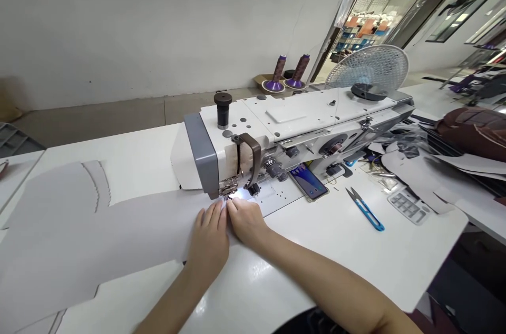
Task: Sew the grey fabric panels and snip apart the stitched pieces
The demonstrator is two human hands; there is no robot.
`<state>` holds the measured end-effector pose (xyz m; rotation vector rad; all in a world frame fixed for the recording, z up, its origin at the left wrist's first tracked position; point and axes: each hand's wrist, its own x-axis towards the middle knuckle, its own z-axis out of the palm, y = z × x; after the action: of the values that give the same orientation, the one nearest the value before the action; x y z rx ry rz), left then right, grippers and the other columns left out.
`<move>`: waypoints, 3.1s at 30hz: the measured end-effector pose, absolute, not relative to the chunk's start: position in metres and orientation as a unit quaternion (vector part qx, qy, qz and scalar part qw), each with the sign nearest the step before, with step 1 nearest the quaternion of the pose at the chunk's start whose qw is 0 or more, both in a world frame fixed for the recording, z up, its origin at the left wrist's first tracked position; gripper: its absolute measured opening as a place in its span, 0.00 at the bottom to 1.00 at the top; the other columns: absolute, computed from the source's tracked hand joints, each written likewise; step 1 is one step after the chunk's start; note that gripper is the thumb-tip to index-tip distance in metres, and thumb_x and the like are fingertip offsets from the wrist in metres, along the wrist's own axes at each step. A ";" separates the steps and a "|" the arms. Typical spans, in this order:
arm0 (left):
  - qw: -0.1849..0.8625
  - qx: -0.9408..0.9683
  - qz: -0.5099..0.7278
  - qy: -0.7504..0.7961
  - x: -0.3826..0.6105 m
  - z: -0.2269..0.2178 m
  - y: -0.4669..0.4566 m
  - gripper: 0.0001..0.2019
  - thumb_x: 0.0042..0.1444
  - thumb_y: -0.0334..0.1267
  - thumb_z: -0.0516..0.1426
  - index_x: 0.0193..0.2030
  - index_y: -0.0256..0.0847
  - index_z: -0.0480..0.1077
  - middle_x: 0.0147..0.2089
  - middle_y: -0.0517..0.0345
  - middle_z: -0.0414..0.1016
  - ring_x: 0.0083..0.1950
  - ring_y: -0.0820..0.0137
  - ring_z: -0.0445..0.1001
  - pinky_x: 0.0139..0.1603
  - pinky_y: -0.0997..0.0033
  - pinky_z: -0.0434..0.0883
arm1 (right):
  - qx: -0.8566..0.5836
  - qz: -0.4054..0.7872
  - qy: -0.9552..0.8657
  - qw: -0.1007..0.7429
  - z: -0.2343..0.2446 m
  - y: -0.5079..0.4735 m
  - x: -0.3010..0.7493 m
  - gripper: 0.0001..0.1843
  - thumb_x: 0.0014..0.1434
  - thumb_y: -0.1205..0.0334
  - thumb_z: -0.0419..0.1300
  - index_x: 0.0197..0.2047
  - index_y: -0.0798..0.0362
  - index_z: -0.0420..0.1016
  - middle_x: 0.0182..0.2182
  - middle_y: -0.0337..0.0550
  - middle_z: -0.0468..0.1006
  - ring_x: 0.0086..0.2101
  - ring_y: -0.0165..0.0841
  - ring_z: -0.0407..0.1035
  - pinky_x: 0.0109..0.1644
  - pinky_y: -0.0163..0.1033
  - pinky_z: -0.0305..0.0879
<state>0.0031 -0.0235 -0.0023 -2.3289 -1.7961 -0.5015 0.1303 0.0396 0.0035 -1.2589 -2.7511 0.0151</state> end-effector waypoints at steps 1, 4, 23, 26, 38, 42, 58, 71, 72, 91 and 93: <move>0.085 -0.765 -0.170 -0.615 0.007 -0.004 -0.024 0.23 0.52 0.25 0.45 0.55 0.30 0.65 0.58 0.45 0.68 0.60 0.57 0.62 0.59 0.51 0.58 | -0.420 0.006 -0.906 0.057 0.005 0.039 0.131 0.08 0.62 0.74 0.49 0.33 0.55 0.64 0.30 0.44 0.69 0.30 0.33 0.62 0.26 0.36 0.47; 0.095 -0.764 -0.172 -0.615 0.010 -0.009 -0.024 0.23 0.52 0.24 0.45 0.55 0.31 0.65 0.58 0.45 0.68 0.60 0.56 0.62 0.59 0.49 0.58 | -0.418 -0.003 -0.907 0.057 0.011 0.035 0.136 0.07 0.61 0.73 0.50 0.35 0.55 0.66 0.32 0.45 0.69 0.33 0.35 0.63 0.27 0.37 0.49; 0.041 -0.858 -0.110 -0.500 -0.046 0.003 0.013 0.24 0.51 0.21 0.46 0.54 0.36 0.67 0.50 0.46 0.73 0.50 0.59 0.70 0.58 0.49 0.61 | -0.387 -0.021 -0.921 0.039 0.011 0.028 0.139 0.10 0.61 0.73 0.48 0.43 0.60 0.69 0.32 0.49 0.69 0.33 0.37 0.60 0.27 0.38 0.52; 0.108 -0.833 -0.142 -0.524 -0.020 0.007 -0.002 0.19 0.53 0.22 0.46 0.48 0.33 0.70 0.49 0.43 0.73 0.50 0.56 0.69 0.56 0.48 0.61 | -0.408 -0.018 -0.911 0.050 0.010 0.026 0.136 0.09 0.62 0.74 0.47 0.39 0.59 0.68 0.31 0.48 0.68 0.33 0.37 0.60 0.27 0.38 0.51; 0.121 -0.826 -0.197 -0.514 -0.008 -0.021 -0.012 0.16 0.56 0.25 0.46 0.50 0.28 0.66 0.53 0.40 0.70 0.55 0.54 0.65 0.57 0.48 0.62 | -0.427 0.016 -0.903 0.050 0.012 0.019 0.140 0.07 0.56 0.74 0.51 0.36 0.56 0.67 0.30 0.44 0.68 0.30 0.36 0.59 0.26 0.39 0.49; 0.080 -0.831 -0.207 -0.509 -0.015 -0.019 -0.004 0.19 0.55 0.24 0.45 0.52 0.32 0.65 0.54 0.43 0.69 0.57 0.57 0.65 0.58 0.48 0.62 | -0.416 0.005 -0.907 0.057 0.008 0.019 0.140 0.07 0.56 0.73 0.52 0.38 0.56 0.67 0.30 0.44 0.68 0.30 0.36 0.60 0.27 0.39 0.52; 0.161 -0.817 -0.195 -0.518 -0.011 -0.018 -0.012 0.18 0.55 0.22 0.45 0.50 0.29 0.67 0.52 0.41 0.72 0.55 0.56 0.68 0.55 0.53 0.66 | -0.354 -0.039 -0.929 0.105 -0.002 0.025 0.140 0.12 0.56 0.73 0.51 0.42 0.61 0.70 0.34 0.49 0.69 0.32 0.38 0.58 0.28 0.40 0.54; 0.093 -0.819 -0.155 -0.544 -0.018 -0.010 0.002 0.20 0.55 0.25 0.45 0.53 0.29 0.67 0.49 0.42 0.73 0.51 0.56 0.69 0.54 0.51 0.65 | -0.385 -0.026 -0.917 0.101 -0.002 0.029 0.139 0.13 0.56 0.74 0.51 0.44 0.58 0.68 0.31 0.47 0.68 0.32 0.37 0.58 0.28 0.40 0.50; 0.092 -0.819 -0.154 -0.545 -0.019 -0.010 0.002 0.20 0.55 0.25 0.45 0.53 0.29 0.67 0.49 0.42 0.73 0.51 0.56 0.69 0.54 0.51 0.65 | -0.386 -0.027 -0.916 0.102 -0.002 0.029 0.139 0.13 0.56 0.74 0.51 0.44 0.59 0.68 0.31 0.47 0.68 0.32 0.37 0.58 0.28 0.40 0.50; 0.042 -0.803 -0.216 -0.554 -0.035 -0.005 0.010 0.14 0.62 0.36 0.48 0.48 0.38 0.70 0.38 0.49 0.72 0.44 0.60 0.68 0.50 0.55 0.66 | -0.398 -0.024 -0.911 0.106 -0.003 0.029 0.139 0.10 0.56 0.75 0.51 0.41 0.56 0.67 0.31 0.46 0.67 0.32 0.36 0.58 0.28 0.39 0.47; 0.040 -0.804 -0.213 -0.554 -0.036 -0.005 0.011 0.14 0.62 0.37 0.47 0.48 0.39 0.71 0.37 0.50 0.72 0.42 0.61 0.68 0.49 0.55 0.66 | -0.397 -0.026 -0.911 0.109 -0.003 0.029 0.139 0.10 0.56 0.75 0.51 0.41 0.56 0.67 0.31 0.45 0.67 0.32 0.36 0.57 0.28 0.39 0.47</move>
<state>-0.0364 0.0111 -0.0046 -2.4631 -1.6967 -0.6541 0.1386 0.0286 -0.0035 -1.1669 -2.6793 -0.0754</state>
